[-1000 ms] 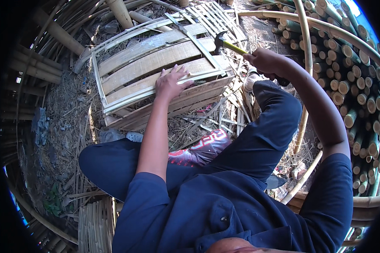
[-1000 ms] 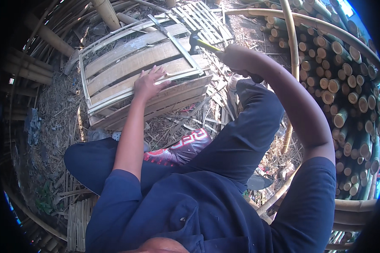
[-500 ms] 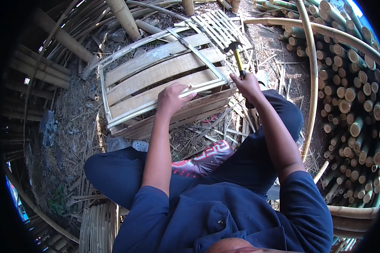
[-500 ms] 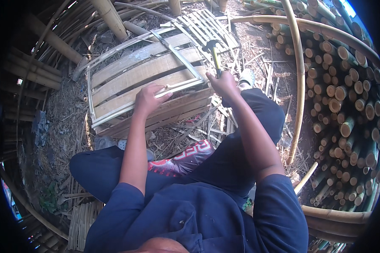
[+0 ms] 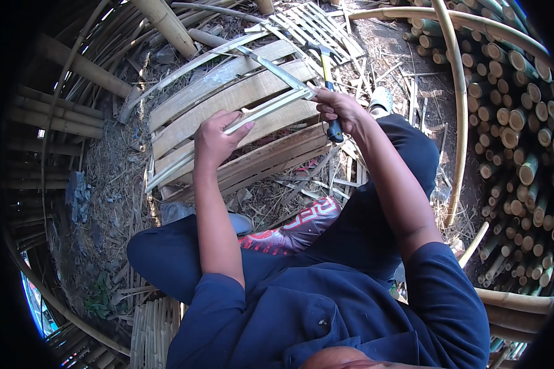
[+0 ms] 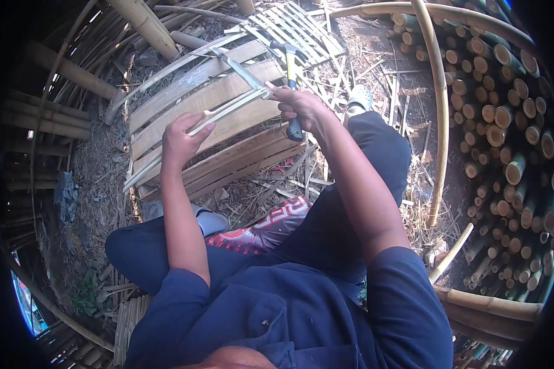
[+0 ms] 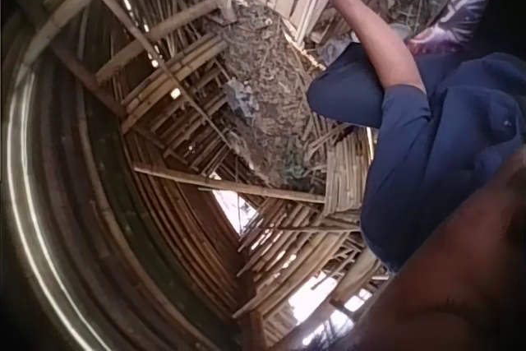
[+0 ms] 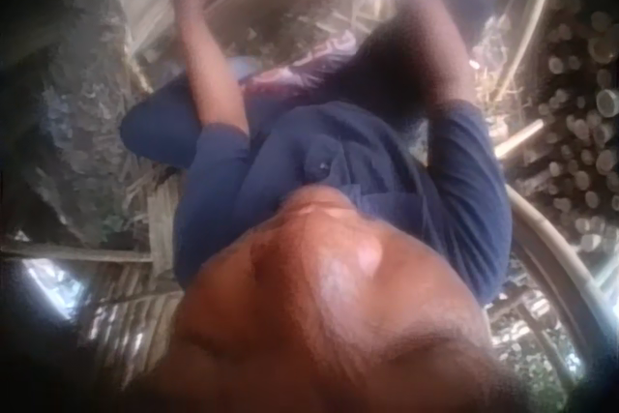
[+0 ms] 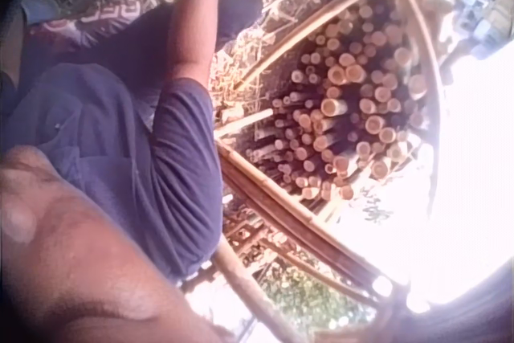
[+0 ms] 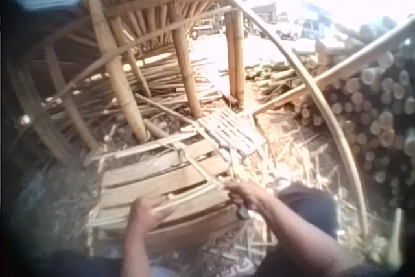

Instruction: The person constructs a bamboo crate by nailing bamboo strips onto a wooden frame and inserting smaller bamboo pieces into a plastic bag.

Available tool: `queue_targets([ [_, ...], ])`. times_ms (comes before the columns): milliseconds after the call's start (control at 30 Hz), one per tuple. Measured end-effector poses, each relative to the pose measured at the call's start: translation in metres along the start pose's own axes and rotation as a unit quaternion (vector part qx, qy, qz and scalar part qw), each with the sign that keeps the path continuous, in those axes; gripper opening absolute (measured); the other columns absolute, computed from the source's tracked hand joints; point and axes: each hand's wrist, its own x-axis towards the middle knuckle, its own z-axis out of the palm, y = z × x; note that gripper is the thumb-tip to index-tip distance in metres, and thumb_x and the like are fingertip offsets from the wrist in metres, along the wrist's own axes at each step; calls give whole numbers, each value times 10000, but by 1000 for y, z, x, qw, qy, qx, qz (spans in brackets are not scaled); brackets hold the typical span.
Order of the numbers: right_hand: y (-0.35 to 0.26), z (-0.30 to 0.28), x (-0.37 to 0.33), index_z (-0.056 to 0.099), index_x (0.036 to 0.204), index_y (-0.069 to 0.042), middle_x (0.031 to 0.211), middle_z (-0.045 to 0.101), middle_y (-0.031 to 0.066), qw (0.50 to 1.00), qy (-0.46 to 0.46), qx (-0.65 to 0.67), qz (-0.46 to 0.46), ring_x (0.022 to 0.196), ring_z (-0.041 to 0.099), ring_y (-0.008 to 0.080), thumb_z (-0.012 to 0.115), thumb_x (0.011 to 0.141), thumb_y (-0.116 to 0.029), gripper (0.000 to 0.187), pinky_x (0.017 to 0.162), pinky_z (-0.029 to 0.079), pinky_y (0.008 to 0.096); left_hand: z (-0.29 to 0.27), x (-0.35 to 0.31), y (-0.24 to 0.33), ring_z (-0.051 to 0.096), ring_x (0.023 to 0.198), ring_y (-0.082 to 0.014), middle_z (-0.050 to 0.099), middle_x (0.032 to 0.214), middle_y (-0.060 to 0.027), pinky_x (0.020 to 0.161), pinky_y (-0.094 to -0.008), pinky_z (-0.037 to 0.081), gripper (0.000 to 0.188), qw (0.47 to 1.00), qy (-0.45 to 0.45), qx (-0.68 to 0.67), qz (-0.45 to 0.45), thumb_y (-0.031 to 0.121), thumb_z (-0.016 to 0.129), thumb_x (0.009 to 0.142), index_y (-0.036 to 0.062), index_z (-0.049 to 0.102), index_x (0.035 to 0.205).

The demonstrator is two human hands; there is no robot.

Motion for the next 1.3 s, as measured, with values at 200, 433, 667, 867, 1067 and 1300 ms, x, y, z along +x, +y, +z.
queue_targets([
  [200,-11,31,-10,574,1087,17,988,733,98,999,-47,3,26,474,333,-2,649,1040,-239,271,357,284,155,-22,-1,-17,707,836,-334,724,933,-169,756,-349,534,453,998,-5,-38,52,394,771,916,-25,749,1086],
  [433,-19,57,-10,591,951,-4,859,662,34,997,-67,-43,-19,467,325,-7,736,978,-366,391,358,264,156,-53,17,-20,656,739,-289,660,838,-176,707,-330,498,482,997,38,3,73,424,681,993,-35,727,1134],
  [667,-21,65,-2,499,769,-86,599,482,-11,965,131,-223,-32,442,369,94,690,989,-461,475,425,321,281,-73,28,-32,605,688,-161,657,739,-103,682,-291,492,479,993,85,-33,76,429,598,1051,-22,749,1105],
  [867,-7,59,8,511,727,-58,603,497,13,935,178,-299,-64,451,426,127,577,1037,-435,493,438,373,326,-76,30,-36,580,702,-121,633,723,-62,686,-282,481,514,995,75,-50,30,463,586,1052,-20,759,1079],
  [1067,6,54,18,710,835,104,878,693,345,724,248,-615,-189,896,705,481,528,984,-181,370,798,578,481,-74,21,-35,566,701,-120,628,725,-57,687,-278,470,461,997,62,-44,24,416,638,1033,-28,756,1065],
  [1300,42,5,55,690,906,85,950,690,310,677,259,-650,-229,919,703,472,609,879,-44,154,826,573,516,-33,-1,-22,732,888,-214,759,960,-192,821,-313,544,457,996,-7,-89,4,328,820,887,-73,741,1090],
])
